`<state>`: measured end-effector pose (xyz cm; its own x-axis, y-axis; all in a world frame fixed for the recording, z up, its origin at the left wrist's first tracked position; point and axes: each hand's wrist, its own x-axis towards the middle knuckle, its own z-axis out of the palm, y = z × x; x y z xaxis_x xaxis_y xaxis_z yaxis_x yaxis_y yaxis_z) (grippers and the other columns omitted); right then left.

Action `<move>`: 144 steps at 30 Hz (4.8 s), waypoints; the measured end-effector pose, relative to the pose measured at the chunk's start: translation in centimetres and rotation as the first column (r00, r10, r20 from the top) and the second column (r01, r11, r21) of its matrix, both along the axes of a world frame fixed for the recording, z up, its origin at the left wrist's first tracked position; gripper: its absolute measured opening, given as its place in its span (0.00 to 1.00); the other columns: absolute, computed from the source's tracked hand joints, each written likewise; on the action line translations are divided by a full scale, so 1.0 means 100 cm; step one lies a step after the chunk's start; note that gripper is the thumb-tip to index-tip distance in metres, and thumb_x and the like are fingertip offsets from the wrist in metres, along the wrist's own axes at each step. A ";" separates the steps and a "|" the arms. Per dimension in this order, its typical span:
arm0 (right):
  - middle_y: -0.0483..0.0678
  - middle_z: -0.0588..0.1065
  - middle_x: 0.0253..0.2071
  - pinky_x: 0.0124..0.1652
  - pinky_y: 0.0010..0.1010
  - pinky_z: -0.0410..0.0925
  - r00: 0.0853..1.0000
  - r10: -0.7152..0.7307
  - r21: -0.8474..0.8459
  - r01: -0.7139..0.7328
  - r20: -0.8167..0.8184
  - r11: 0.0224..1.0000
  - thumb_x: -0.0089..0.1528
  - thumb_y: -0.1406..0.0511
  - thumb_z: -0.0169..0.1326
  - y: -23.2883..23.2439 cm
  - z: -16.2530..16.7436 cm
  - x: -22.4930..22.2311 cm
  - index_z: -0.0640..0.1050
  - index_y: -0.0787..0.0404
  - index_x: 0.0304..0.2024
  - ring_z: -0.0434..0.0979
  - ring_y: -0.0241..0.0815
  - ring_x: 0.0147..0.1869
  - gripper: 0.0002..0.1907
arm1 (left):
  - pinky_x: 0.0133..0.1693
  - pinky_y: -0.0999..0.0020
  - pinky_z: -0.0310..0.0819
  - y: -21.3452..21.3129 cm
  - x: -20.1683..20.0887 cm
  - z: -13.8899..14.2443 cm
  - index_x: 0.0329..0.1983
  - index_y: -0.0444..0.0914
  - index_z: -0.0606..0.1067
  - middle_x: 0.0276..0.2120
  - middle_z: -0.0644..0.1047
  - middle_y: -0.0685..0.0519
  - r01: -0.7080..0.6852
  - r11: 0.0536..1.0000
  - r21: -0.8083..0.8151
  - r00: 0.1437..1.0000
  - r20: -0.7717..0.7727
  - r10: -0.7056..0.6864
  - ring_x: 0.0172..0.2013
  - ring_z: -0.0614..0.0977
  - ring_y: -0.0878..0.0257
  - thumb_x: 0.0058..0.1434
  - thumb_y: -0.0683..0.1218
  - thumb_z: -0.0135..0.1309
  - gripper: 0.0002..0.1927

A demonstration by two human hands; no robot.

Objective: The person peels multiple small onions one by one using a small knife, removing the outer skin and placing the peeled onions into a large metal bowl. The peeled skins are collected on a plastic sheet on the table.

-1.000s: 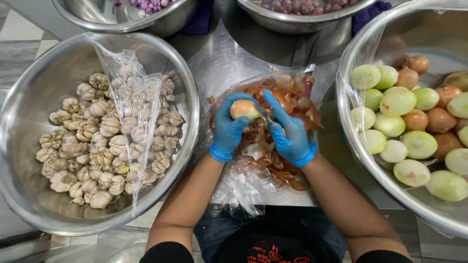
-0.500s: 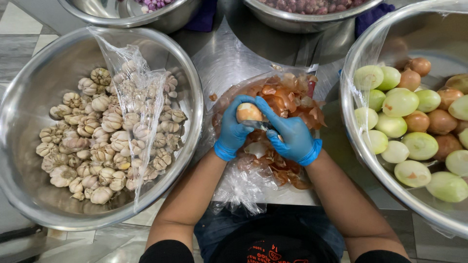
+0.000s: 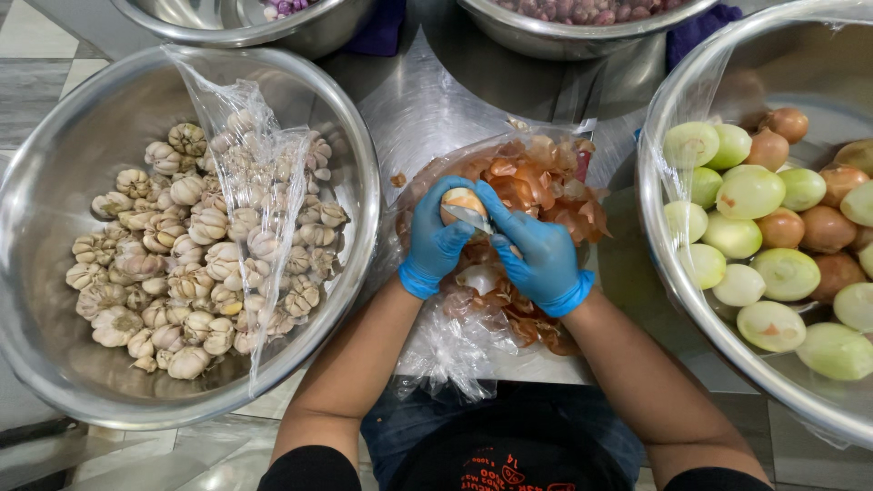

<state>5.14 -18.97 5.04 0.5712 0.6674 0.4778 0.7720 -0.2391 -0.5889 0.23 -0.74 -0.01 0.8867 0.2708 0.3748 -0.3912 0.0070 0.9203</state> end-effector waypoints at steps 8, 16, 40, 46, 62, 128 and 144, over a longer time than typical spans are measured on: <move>0.53 0.76 0.45 0.42 0.33 0.69 0.975 0.088 0.311 -0.022 -0.202 0.950 0.72 0.67 0.48 0.005 -0.006 -0.003 0.68 0.57 0.69 0.76 0.37 0.40 0.22 | 0.50 0.70 0.76 0.008 0.000 -0.001 0.51 0.34 0.73 0.44 0.76 0.52 0.115 0.993 0.006 0.993 -0.023 -0.114 0.47 0.79 0.65 0.55 0.75 0.62 0.43; 0.43 0.67 0.28 0.38 0.28 0.65 0.893 0.115 0.304 0.025 -0.435 0.952 0.75 0.60 0.44 -0.007 -0.013 0.015 0.63 0.56 0.76 0.65 0.32 0.32 0.27 | 0.49 0.67 0.80 0.008 0.005 -0.002 0.54 0.37 0.68 0.45 0.75 0.52 0.168 0.968 -0.189 0.982 -0.050 -0.180 0.47 0.79 0.63 0.52 0.74 0.63 0.44; 0.56 0.74 0.32 0.38 0.39 0.71 0.997 0.062 0.032 -0.060 -0.047 0.998 0.68 0.66 0.53 -0.008 -0.003 0.017 0.64 0.54 0.74 0.77 0.52 0.32 0.31 | 0.48 0.73 0.78 0.009 0.002 0.008 0.60 0.39 0.69 0.50 0.74 0.53 0.205 0.979 -0.016 0.973 -0.104 -0.205 0.50 0.78 0.65 0.66 0.72 0.49 0.36; 0.58 0.78 0.43 0.44 0.34 0.72 0.997 0.071 0.186 -0.075 0.025 0.980 0.71 0.66 0.51 -0.005 -0.006 0.018 0.65 0.52 0.74 0.80 0.51 0.41 0.28 | 0.47 0.74 0.76 0.006 0.006 -0.003 0.54 0.38 0.72 0.48 0.76 0.52 0.307 0.949 -0.067 0.947 -0.077 -0.312 0.47 0.79 0.66 0.72 0.71 0.43 0.33; 0.51 0.71 0.27 0.37 0.32 0.69 0.938 0.106 0.127 -0.067 -0.330 0.990 0.72 0.57 0.44 -0.008 -0.005 0.012 0.60 0.56 0.75 0.72 0.41 0.29 0.30 | 0.46 0.75 0.76 0.001 0.009 0.002 0.59 0.38 0.68 0.47 0.75 0.55 0.225 0.948 -0.224 0.942 -0.200 -0.270 0.46 0.77 0.69 0.60 0.51 0.65 0.28; 0.37 0.66 0.27 0.25 0.19 0.57 0.497 0.229 0.414 0.301 -0.837 0.859 0.72 0.61 0.43 0.008 -0.045 0.022 0.66 0.59 0.72 0.59 0.27 0.26 0.25 | 0.58 0.64 0.74 -0.003 0.003 0.007 0.67 0.34 0.66 0.58 0.74 0.47 0.286 0.867 -0.408 0.956 0.062 -0.286 0.58 0.77 0.60 0.61 0.57 0.60 0.36; 0.63 0.77 0.42 0.42 0.43 0.73 0.998 0.026 0.099 -0.019 -0.063 0.995 0.68 0.68 0.52 0.003 -0.008 0.003 0.58 0.55 0.77 0.81 0.61 0.42 0.35 | 0.63 0.65 0.71 -0.005 0.004 -0.009 0.69 0.35 0.64 0.58 0.73 0.51 0.281 0.775 -0.566 0.953 0.073 -0.293 0.59 0.77 0.61 0.70 0.50 0.57 0.28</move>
